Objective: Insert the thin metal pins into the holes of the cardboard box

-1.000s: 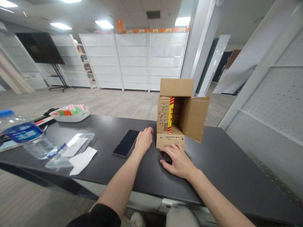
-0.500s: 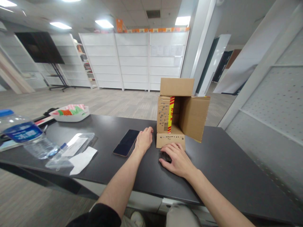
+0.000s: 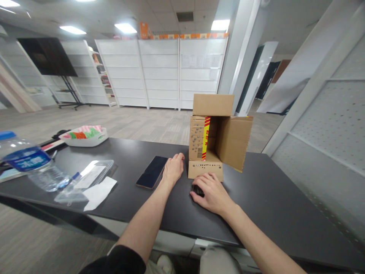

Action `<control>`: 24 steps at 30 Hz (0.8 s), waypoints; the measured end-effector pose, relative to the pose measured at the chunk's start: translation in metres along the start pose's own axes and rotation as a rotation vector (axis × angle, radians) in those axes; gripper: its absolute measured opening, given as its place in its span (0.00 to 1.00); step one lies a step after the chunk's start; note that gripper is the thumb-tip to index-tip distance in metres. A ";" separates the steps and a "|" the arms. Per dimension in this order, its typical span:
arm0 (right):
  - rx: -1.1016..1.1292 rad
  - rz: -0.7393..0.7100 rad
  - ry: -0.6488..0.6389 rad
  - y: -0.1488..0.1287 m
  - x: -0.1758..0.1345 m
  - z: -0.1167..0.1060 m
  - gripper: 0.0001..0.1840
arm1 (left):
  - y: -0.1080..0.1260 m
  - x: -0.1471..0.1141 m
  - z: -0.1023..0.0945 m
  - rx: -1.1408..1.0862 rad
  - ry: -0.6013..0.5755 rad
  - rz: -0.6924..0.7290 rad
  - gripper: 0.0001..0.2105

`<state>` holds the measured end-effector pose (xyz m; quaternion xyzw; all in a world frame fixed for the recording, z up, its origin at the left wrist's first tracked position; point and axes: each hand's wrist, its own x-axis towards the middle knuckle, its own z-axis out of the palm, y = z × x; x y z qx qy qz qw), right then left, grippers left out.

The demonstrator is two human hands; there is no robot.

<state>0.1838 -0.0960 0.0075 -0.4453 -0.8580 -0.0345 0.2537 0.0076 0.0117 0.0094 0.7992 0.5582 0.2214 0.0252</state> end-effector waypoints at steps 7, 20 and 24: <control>-0.095 -0.040 0.011 -0.002 0.003 0.001 0.04 | 0.000 0.000 0.000 0.001 -0.012 -0.014 0.11; -0.160 -0.064 0.014 -0.002 0.003 0.003 0.09 | 0.000 0.000 -0.001 -0.008 -0.005 -0.006 0.11; -0.165 -0.067 0.065 0.001 0.003 0.004 0.12 | 0.000 0.000 -0.001 -0.006 -0.014 -0.010 0.11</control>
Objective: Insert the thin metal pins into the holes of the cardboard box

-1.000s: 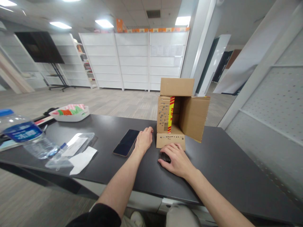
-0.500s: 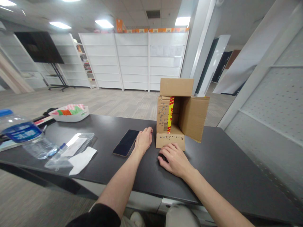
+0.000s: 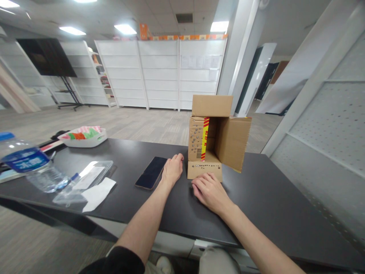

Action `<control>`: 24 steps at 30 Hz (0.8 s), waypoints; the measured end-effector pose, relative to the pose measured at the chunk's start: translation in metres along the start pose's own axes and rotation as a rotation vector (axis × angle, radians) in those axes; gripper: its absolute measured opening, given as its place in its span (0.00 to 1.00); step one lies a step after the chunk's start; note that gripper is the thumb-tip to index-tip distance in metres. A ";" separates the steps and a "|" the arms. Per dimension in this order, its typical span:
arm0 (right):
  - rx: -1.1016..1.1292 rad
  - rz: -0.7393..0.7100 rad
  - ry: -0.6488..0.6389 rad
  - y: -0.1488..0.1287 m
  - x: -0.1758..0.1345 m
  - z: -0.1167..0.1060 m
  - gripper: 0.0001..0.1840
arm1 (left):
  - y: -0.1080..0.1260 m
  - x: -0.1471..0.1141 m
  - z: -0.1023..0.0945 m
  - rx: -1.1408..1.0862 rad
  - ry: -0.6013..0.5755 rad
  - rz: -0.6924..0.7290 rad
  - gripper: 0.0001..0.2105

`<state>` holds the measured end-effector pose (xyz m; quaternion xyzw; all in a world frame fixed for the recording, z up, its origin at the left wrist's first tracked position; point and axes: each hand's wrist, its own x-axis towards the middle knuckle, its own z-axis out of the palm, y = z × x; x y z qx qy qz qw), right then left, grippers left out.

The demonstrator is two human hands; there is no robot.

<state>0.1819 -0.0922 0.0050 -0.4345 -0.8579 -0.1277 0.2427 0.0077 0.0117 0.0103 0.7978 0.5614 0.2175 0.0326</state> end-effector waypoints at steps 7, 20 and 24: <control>0.138 0.119 0.188 0.012 -0.003 0.005 0.15 | 0.000 0.001 0.000 0.021 0.000 0.007 0.11; 0.228 0.416 0.390 0.037 0.017 0.008 0.17 | -0.001 0.001 0.003 0.026 -0.001 0.004 0.11; 0.183 0.400 0.398 0.037 0.019 0.012 0.17 | 0.000 0.001 0.001 0.034 -0.006 0.000 0.11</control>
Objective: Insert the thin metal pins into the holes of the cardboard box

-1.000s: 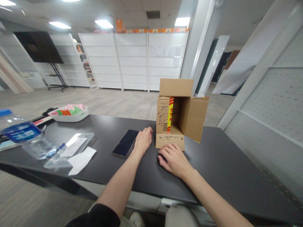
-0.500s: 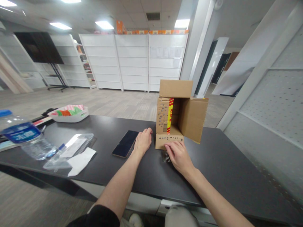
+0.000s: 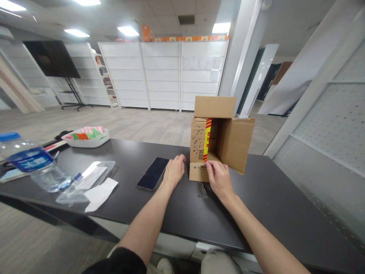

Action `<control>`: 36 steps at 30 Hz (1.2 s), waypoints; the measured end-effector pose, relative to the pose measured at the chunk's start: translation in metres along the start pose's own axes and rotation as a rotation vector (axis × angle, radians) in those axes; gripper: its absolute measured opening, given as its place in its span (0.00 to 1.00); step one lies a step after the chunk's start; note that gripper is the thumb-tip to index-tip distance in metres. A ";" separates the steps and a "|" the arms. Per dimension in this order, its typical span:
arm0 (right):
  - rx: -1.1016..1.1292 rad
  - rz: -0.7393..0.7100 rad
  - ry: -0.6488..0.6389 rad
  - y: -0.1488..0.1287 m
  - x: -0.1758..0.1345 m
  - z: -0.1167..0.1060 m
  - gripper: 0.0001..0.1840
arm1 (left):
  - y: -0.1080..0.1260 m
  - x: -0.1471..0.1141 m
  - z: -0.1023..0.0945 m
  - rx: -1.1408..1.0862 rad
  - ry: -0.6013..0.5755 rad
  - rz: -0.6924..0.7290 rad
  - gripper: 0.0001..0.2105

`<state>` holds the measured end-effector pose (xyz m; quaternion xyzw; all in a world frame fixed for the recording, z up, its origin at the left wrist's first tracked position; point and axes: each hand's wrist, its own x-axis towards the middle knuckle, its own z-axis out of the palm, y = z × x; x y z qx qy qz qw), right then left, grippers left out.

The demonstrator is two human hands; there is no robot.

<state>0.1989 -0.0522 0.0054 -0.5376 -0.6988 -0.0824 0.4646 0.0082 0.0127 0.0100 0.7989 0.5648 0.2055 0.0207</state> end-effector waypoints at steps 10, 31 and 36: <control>-0.115 -0.101 -0.074 0.005 -0.002 0.005 0.16 | -0.001 0.000 0.000 -0.002 0.003 0.015 0.11; -0.041 -0.101 -0.090 0.003 -0.008 0.006 0.12 | -0.002 0.000 0.003 0.013 0.008 -0.001 0.12; -0.023 -0.080 -0.116 -0.001 -0.008 0.002 0.12 | 0.000 0.000 0.000 0.006 0.001 -0.001 0.12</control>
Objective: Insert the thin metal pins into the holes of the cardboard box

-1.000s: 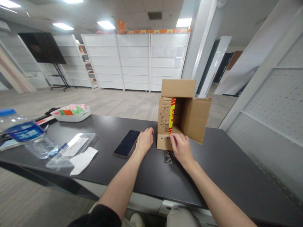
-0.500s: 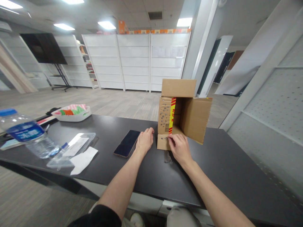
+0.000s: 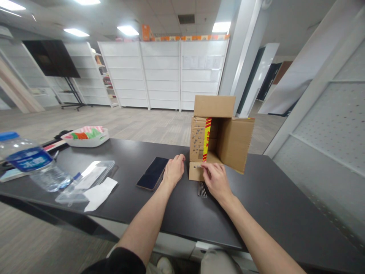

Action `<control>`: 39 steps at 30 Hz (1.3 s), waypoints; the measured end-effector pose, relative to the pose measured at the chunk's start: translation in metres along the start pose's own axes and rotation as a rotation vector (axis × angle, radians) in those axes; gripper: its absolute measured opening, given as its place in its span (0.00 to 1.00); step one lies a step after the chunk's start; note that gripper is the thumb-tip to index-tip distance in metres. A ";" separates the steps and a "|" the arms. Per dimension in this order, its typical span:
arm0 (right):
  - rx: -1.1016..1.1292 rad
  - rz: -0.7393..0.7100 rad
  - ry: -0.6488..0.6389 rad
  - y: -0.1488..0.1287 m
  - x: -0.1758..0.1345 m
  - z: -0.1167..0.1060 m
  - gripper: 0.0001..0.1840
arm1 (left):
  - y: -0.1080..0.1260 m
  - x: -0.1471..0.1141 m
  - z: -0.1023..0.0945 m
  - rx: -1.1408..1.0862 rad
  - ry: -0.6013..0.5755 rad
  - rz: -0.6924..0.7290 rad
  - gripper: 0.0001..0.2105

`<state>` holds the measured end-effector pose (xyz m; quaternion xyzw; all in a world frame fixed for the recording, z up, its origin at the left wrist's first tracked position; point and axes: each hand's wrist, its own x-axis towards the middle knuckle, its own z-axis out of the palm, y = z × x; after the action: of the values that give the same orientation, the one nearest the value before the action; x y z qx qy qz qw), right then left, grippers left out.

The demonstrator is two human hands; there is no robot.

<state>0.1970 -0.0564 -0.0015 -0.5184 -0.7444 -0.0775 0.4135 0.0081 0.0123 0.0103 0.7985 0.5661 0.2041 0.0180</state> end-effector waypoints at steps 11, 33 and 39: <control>0.086 -0.049 -0.158 -0.011 -0.004 -0.028 0.08 | -0.001 0.000 0.002 -0.011 0.010 0.008 0.12; 0.016 -0.126 -0.374 -0.017 -0.028 -0.030 0.08 | 0.001 -0.001 -0.001 -0.023 0.007 0.004 0.11; -0.008 -0.172 -0.379 -0.021 -0.024 -0.032 0.08 | 0.002 -0.002 -0.003 -0.025 0.015 0.001 0.12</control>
<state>0.1990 -0.1006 0.0087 -0.4597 -0.8502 -0.0164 0.2558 0.0087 0.0091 0.0128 0.7969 0.5632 0.2170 0.0236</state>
